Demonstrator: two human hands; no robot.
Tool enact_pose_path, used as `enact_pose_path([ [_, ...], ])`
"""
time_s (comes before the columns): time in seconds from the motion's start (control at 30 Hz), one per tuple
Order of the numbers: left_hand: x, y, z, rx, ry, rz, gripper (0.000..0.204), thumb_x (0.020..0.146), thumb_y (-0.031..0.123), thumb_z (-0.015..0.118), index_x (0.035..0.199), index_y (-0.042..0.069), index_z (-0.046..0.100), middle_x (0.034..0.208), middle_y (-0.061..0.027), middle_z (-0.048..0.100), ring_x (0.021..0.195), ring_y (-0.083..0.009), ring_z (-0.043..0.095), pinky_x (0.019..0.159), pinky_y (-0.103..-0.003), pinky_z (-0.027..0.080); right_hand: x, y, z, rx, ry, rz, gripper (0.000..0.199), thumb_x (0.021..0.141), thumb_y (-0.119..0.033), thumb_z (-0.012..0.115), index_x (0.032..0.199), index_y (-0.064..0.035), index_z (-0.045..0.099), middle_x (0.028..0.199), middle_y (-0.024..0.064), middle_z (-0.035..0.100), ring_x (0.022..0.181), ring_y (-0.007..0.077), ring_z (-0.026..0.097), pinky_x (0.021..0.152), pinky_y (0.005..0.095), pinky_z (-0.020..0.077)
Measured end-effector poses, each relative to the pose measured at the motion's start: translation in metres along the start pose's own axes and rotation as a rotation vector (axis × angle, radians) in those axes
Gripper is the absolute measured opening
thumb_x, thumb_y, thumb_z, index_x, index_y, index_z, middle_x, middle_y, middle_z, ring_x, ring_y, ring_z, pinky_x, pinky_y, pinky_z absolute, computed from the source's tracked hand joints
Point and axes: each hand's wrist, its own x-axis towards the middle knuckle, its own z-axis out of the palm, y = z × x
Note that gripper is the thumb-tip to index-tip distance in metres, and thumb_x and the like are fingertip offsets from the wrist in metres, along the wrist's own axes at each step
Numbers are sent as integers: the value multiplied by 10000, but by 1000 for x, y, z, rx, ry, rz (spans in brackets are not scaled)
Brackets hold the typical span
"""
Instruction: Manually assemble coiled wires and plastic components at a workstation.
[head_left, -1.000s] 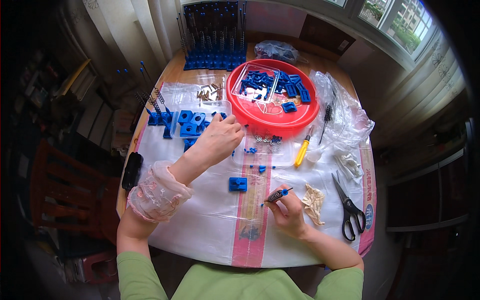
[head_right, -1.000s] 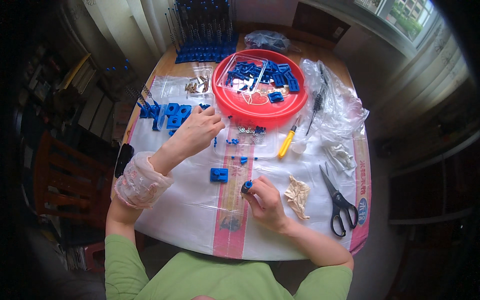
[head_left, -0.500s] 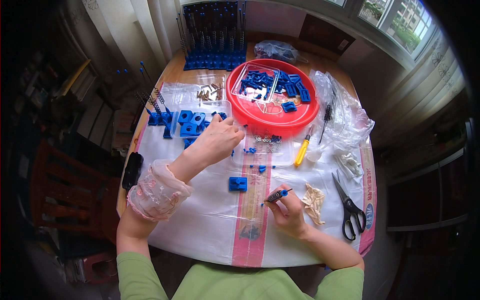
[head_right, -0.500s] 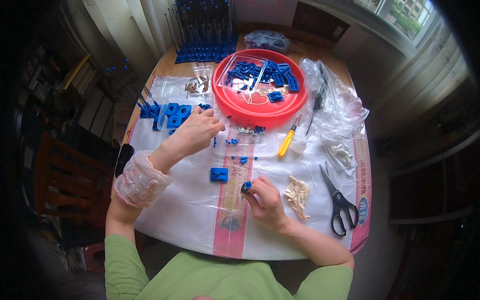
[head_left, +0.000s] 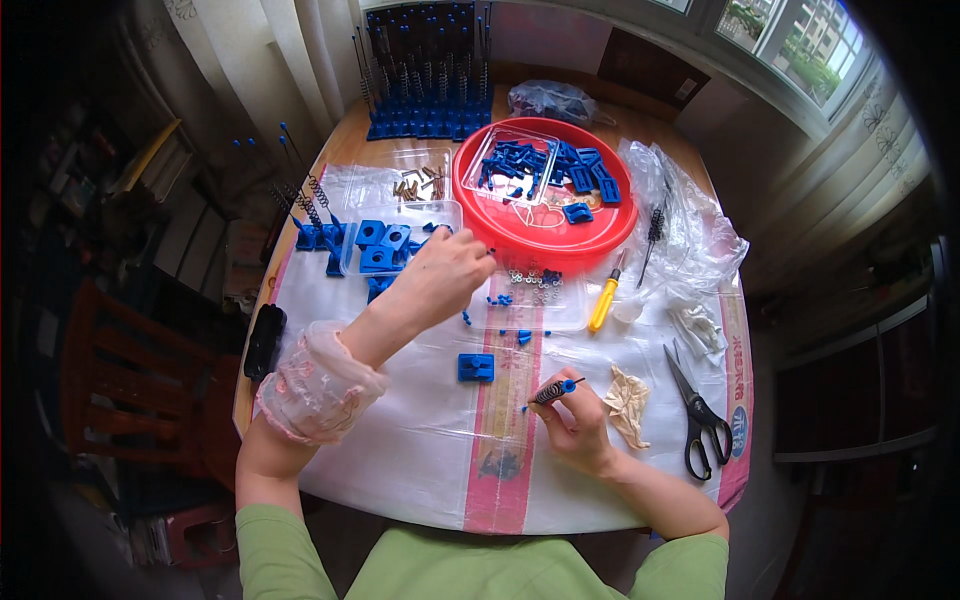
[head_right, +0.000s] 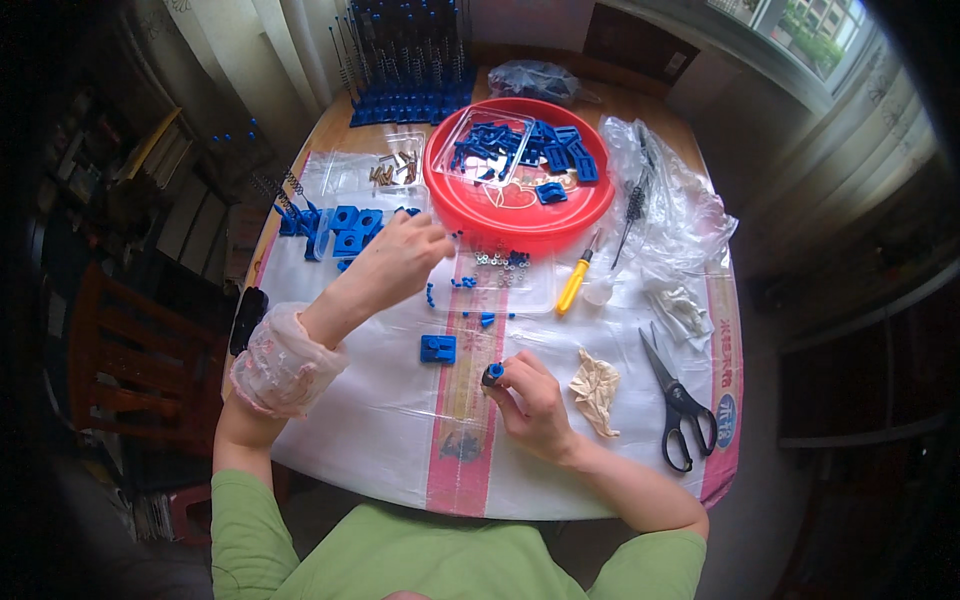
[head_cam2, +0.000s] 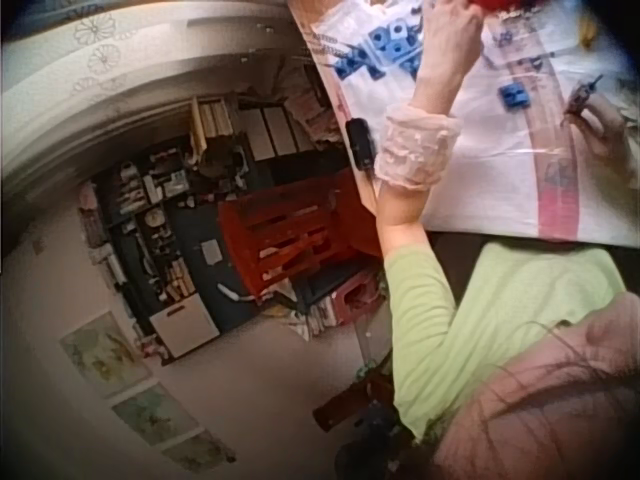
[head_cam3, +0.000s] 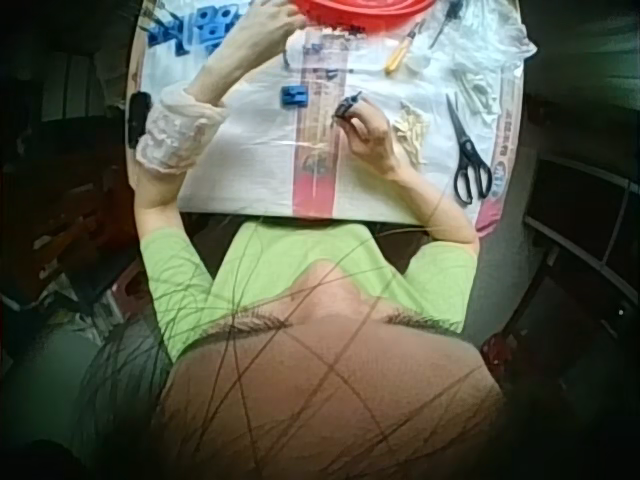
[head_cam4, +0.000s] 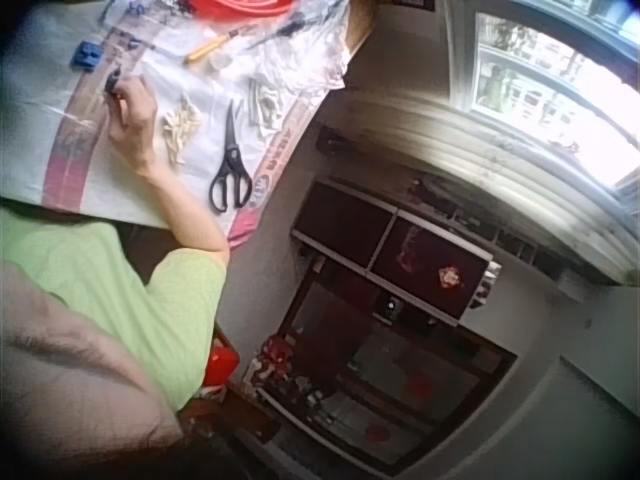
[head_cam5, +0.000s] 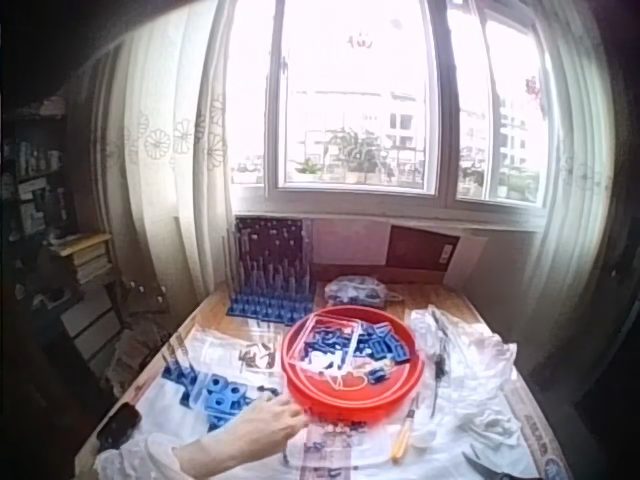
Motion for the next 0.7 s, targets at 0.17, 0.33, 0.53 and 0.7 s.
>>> enact_pose_path([
  [0.17,21,-11,19,120,50,40,128,842,23,632,938,83,692,1001,-54,666,1020,-209,656,914,-368,493,0,-1,-1,-13,-2,4,207,792,121,730,926,-3,632,838,110,649,771,283,590,652,369,471],
  [0.33,29,-13,32,194,22,93,99,847,63,645,930,88,693,951,-49,677,973,-202,672,914,-342,525,-2,2,0,-6,-4,8,204,797,116,728,932,-3,632,840,112,650,768,287,593,651,371,474],
  [0.53,28,-16,37,257,-2,119,84,838,61,648,902,69,700,907,-47,685,951,-197,676,889,-329,538,-1,1,-1,-7,-6,-1,214,797,117,726,947,-1,629,836,115,648,762,293,591,648,378,472],
  [0.7,25,-17,31,293,-11,136,74,823,50,659,867,60,717,876,-44,693,937,-192,682,937,-348,520,0,0,-2,-20,-7,-11,218,791,119,729,943,0,627,834,115,647,760,294,589,648,380,468],
])
